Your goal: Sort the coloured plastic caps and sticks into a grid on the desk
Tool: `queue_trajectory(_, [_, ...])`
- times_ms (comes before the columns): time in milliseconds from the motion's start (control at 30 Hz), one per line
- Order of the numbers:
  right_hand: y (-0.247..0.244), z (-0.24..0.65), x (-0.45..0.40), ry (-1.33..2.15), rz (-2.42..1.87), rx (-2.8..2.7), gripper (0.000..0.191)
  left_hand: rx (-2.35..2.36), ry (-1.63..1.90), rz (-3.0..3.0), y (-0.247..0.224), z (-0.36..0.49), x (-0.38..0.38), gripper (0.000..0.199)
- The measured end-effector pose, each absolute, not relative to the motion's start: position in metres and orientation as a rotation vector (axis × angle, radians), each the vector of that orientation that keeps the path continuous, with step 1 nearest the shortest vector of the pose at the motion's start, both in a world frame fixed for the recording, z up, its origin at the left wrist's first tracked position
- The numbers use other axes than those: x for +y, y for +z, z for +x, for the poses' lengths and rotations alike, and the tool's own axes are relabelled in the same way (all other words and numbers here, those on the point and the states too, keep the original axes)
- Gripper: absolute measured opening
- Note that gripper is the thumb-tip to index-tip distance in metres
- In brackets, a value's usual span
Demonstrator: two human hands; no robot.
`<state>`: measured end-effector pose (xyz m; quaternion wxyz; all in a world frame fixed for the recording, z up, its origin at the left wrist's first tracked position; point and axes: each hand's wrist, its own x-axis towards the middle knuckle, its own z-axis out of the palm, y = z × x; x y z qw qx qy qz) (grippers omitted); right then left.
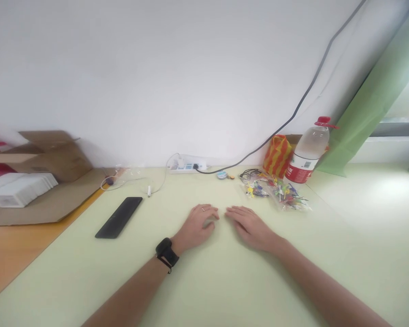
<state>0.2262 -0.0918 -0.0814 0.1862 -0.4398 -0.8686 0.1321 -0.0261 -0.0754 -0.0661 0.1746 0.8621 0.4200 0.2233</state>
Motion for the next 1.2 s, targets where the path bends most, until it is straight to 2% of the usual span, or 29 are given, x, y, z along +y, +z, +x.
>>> queue_trajectory(100, [-0.080,0.226,-0.090,0.383,-1.174,-2.399,0.043,1.126,0.712,2.349,-0.060,-0.025,-0.077,0.020])
queue_trajectory(267, [-0.071,0.223,-0.094,0.348,-1.190,-2.374,0.028,1.139,0.694,2.248,-0.053,-0.026,-0.079,0.025])
queue_trajectory(567, [-0.071,0.238,-0.085,0.212,-1.245,-2.269,0.033,1.102,0.660,2.249,-0.052,-0.027,-0.079,0.026])
queue_trajectory(767, [-0.075,0.310,-0.044,-0.150,-1.585,-1.767,0.032,1.085,0.662,2.245,-0.052,-0.026,-0.079,0.040])
queue_trajectory(867, [-0.078,0.350,-0.035,-0.334,-1.845,-1.480,0.041,1.114,0.663,2.241,-0.053,-0.024,-0.080,0.045])
queue_trajectory(967, [-0.084,0.372,-0.035,-0.317,-2.134,-1.373,0.053,1.141,0.663,2.234,-0.053,-0.023,-0.080,0.047])
queue_trajectory(1067, [-0.087,0.379,-0.038,-0.230,-2.179,-1.390,0.047,1.142,0.670,2.218,-0.056,-0.023,-0.079,0.047])
queue_trajectory(1200, [-0.084,0.379,-0.036,-0.172,-1.958,-1.249,0.031,1.141,0.721,2.138,-0.061,-0.024,-0.076,0.047])
